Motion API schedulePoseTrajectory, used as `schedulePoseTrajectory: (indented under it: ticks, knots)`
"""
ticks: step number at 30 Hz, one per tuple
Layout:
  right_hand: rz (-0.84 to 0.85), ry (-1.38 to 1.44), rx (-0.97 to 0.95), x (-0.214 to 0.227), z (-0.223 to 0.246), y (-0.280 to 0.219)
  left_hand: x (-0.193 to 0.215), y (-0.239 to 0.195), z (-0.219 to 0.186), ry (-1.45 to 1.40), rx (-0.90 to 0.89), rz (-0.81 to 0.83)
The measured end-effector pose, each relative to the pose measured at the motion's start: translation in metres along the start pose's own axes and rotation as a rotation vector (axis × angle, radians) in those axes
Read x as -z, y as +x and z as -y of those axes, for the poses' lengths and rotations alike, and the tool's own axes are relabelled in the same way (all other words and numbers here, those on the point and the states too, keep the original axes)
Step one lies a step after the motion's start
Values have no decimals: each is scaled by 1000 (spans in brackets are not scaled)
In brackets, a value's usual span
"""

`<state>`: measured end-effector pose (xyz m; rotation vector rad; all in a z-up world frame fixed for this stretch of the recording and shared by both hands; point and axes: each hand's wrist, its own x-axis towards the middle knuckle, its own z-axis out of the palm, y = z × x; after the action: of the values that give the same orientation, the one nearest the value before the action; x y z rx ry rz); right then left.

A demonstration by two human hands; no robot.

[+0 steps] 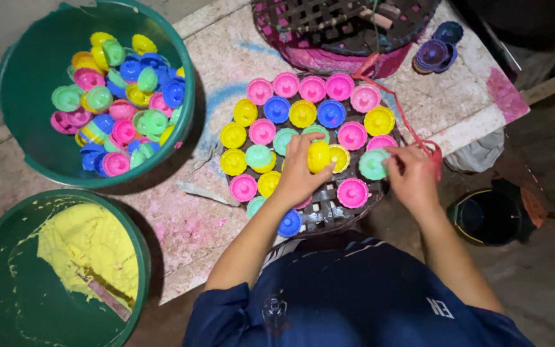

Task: The person arranges colorful plastic cupcake molds on a woven tray and then uses a manual extruder to fill them with yellow paste. The person repeatedly scoops paste into the extruder and presses it into each mold, working across the tray.

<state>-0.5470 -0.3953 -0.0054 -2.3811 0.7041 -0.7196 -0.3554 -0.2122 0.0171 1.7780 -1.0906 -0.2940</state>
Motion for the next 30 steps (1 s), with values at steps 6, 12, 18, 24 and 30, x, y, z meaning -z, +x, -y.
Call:
schedulePoseTrajectory:
  ticks: [6,12,18,24,30]
  knots:
    - [31,-73,-65,-2,22,-5,2,-36,6,-130,42,255]
    - [354,-187,240,-3,51,-26,-11,-45,9,196,-50,226]
    - [369,-303,136,18,50,-30,-24,-30,7,331,-196,106]
    - [323,-391,94,27,42,-24,-70,-10,11,464,-372,250]
    - [243,-294,98,32,49,-31,-67,8,19,484,-350,313]
